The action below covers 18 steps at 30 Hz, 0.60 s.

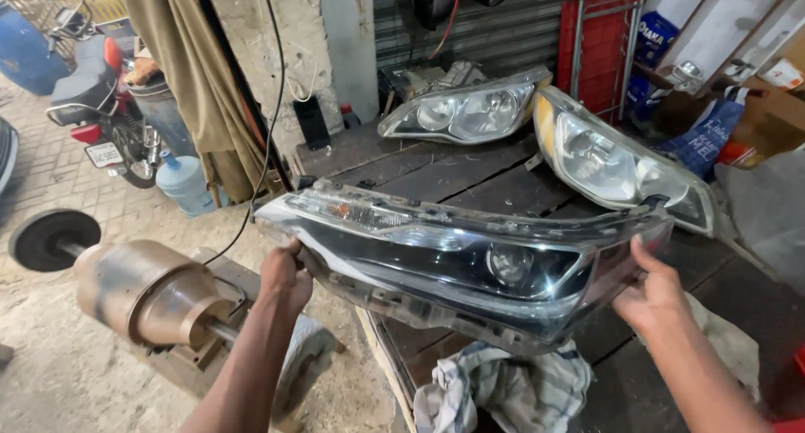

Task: Cleaning and inspecting a car headlight assembly using a cloth at a workbench in an auto shop.

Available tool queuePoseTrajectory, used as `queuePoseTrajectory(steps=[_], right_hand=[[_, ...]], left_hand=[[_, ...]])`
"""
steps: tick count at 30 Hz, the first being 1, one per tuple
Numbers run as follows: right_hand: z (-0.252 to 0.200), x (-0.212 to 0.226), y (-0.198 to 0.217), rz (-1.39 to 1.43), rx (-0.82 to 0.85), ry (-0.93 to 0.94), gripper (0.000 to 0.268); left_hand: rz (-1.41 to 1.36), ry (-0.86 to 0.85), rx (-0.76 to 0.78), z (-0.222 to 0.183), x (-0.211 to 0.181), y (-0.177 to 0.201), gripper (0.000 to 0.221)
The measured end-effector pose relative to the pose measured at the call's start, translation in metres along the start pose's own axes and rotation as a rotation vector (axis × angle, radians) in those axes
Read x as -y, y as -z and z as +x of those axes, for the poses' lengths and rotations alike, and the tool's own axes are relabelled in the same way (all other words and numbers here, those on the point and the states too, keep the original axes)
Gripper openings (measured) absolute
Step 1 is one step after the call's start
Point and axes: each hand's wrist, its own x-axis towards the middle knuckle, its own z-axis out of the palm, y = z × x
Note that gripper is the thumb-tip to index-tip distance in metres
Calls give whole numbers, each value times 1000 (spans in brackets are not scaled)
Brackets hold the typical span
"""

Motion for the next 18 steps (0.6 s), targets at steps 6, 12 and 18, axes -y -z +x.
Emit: queuePoseTrajectory(steps=[6, 12, 18], right_hand=[[50, -25, -1, -37, 10, -26, 28], [101, -48, 26, -40, -43, -106, 31], [94, -53, 15, -15, -143, -93, 19]], left_hand=[[1, 103, -49, 11, 10, -17, 14], [14, 143, -72, 25, 22, -38, 20], [57, 135, -117, 45, 47, -49, 18]])
